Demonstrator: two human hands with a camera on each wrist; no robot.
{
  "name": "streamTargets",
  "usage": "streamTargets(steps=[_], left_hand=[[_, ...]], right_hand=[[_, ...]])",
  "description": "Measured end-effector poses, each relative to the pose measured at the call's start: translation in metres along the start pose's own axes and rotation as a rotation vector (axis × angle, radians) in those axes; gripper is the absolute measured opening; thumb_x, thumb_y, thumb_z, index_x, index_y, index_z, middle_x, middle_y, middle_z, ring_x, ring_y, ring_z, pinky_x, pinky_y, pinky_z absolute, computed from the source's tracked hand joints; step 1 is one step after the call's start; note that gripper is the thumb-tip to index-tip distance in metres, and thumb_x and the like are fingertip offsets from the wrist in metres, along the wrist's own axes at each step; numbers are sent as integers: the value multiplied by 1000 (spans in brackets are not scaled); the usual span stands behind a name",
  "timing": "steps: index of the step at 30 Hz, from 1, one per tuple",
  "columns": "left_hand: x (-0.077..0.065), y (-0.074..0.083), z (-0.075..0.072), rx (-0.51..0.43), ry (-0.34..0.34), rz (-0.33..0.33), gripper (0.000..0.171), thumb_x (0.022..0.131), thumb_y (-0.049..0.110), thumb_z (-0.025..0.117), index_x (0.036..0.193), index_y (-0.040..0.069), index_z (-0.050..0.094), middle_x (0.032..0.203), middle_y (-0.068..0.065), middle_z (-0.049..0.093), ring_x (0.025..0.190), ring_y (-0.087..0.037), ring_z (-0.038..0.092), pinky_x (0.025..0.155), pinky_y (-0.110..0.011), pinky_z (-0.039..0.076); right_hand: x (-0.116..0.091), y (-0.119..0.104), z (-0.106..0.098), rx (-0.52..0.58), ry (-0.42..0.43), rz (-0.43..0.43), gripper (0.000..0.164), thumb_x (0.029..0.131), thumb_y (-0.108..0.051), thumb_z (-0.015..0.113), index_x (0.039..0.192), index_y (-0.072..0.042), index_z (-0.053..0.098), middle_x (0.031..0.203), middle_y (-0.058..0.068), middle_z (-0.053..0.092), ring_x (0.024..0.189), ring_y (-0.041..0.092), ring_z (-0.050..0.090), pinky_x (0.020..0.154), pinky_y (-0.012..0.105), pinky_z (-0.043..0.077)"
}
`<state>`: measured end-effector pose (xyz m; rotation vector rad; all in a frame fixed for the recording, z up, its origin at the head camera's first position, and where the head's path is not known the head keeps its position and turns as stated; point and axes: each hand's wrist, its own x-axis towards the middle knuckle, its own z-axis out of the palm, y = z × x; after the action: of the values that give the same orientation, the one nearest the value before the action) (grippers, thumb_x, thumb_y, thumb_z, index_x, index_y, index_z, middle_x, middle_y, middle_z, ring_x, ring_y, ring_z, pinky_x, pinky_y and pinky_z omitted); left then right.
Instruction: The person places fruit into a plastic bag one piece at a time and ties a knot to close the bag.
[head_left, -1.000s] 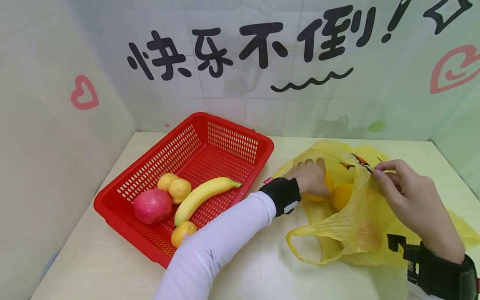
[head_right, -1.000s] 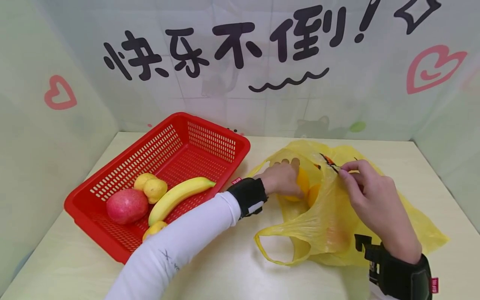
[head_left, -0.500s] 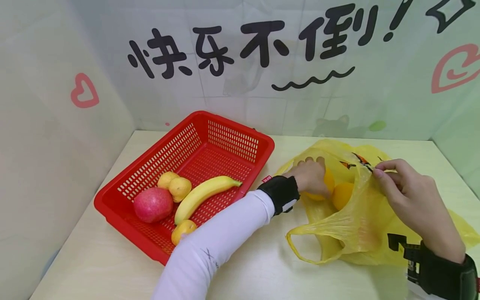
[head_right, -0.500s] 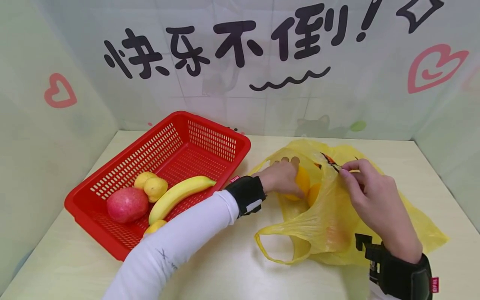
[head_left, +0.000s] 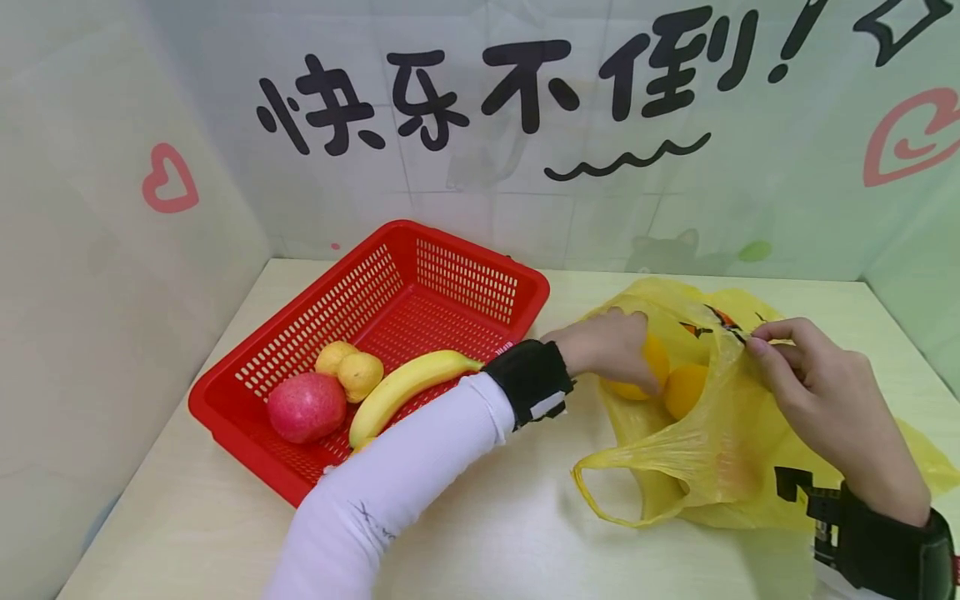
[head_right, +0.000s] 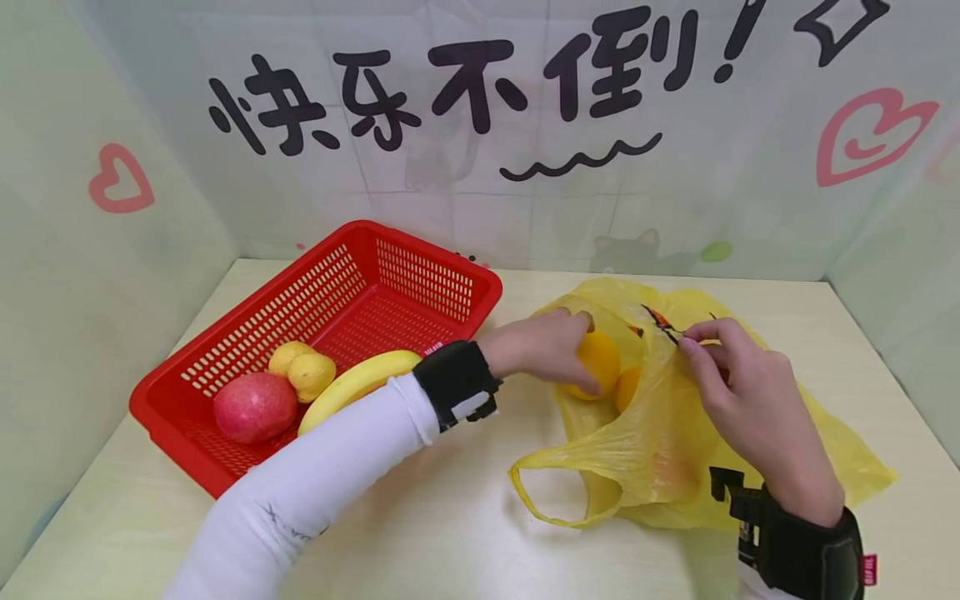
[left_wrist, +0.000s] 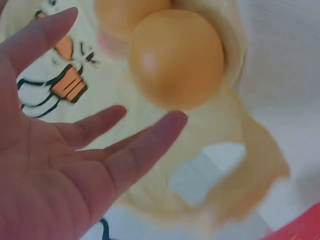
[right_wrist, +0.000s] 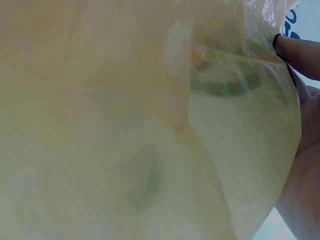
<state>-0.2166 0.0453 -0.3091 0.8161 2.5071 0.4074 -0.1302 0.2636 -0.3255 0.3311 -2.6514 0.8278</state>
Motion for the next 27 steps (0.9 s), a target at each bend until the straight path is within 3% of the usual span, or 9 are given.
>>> streamTargets(steps=[3,9,16,23,27], left_hand=[[-11,-7,-8,-45,3,50,64,85,45,70,132,8,47,114,-1,57,99,-15,54,78,-21,45],[-37,-19,-28,-101,47,42,63,87,46,70,136,11,50,132,-2,58,103,-14,54,83,-24,48],[-64,-42,-44,-265,73,-2,53,87,36,73,129,10,53,112,-5,61,72,-20,61,66,-24,54],[-84,-59,-56,-185,125,-73,50,87,34,73,129,14,55,120,-4,61,99,-18,59,80,-26,55],[-96,-72,-60,-131,147,-109,52,85,33,75,129,15,55,121,-4,61,104,-19,57,85,-29,55]], right_hand=[[0,0,0,4,-2,2,18,101,-13,55,112,0,59,96,32,70,78,-31,43,58,5,39],[0,0,0,1,6,-3,17,100,-13,55,111,0,59,96,32,70,77,-31,43,57,6,38],[0,0,0,7,6,-3,17,100,-13,55,111,0,59,96,31,70,79,-32,43,60,2,39],[0,0,0,10,8,-2,17,100,-12,55,111,1,59,96,32,70,80,-33,42,61,1,39],[0,0,0,4,7,2,17,100,-11,56,111,1,59,96,32,70,80,-33,41,60,1,39]])
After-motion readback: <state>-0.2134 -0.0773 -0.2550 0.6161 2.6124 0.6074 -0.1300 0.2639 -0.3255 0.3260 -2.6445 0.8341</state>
